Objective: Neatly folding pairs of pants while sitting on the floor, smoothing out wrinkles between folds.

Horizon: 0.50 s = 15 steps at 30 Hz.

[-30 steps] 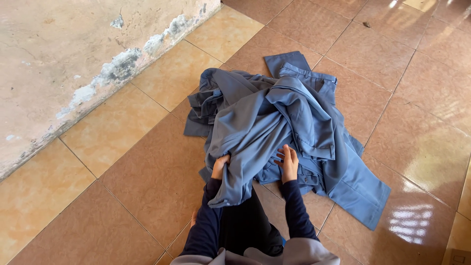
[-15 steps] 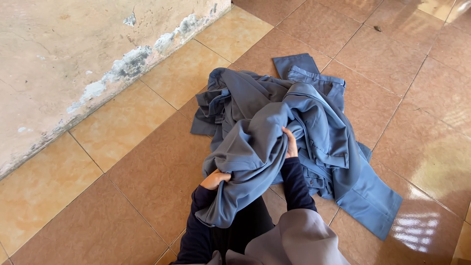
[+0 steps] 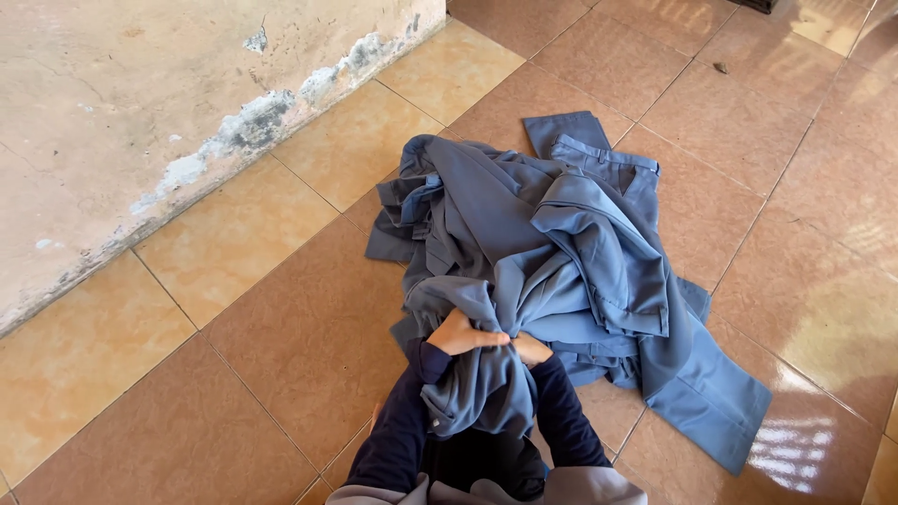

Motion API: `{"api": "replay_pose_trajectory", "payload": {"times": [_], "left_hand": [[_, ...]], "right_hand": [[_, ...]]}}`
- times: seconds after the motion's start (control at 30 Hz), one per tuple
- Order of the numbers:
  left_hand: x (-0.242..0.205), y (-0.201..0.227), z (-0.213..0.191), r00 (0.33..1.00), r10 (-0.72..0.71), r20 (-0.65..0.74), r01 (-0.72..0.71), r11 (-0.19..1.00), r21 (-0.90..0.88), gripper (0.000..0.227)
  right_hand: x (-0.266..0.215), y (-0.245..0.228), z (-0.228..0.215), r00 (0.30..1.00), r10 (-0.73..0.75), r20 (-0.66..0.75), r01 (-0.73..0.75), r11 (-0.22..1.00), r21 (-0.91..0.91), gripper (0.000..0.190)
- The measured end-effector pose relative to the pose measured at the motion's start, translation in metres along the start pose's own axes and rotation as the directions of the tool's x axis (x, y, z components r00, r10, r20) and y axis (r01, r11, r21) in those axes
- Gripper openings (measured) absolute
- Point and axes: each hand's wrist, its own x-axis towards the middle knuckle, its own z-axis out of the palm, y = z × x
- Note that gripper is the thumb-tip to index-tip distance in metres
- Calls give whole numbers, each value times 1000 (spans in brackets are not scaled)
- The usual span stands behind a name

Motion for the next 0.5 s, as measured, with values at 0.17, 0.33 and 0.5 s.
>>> {"api": "replay_pose_trajectory", "payload": {"times": [0.17,0.33,0.5], "left_hand": [[29,-64,0,945,114,-306,-105,993,46,47],[11,-91,-35,764,273,-585,-237,961,139,22],[-37,-134,-122,563,66,-824,-99,995,12,65]], "right_hand": [[-15,32,-12,999,-12,40,18,987,-160,55],[-15,47,-15,997,-9,80,31,959,-283,60],[-91,-67,130,933,8,-359,48,988,148,114]]}}
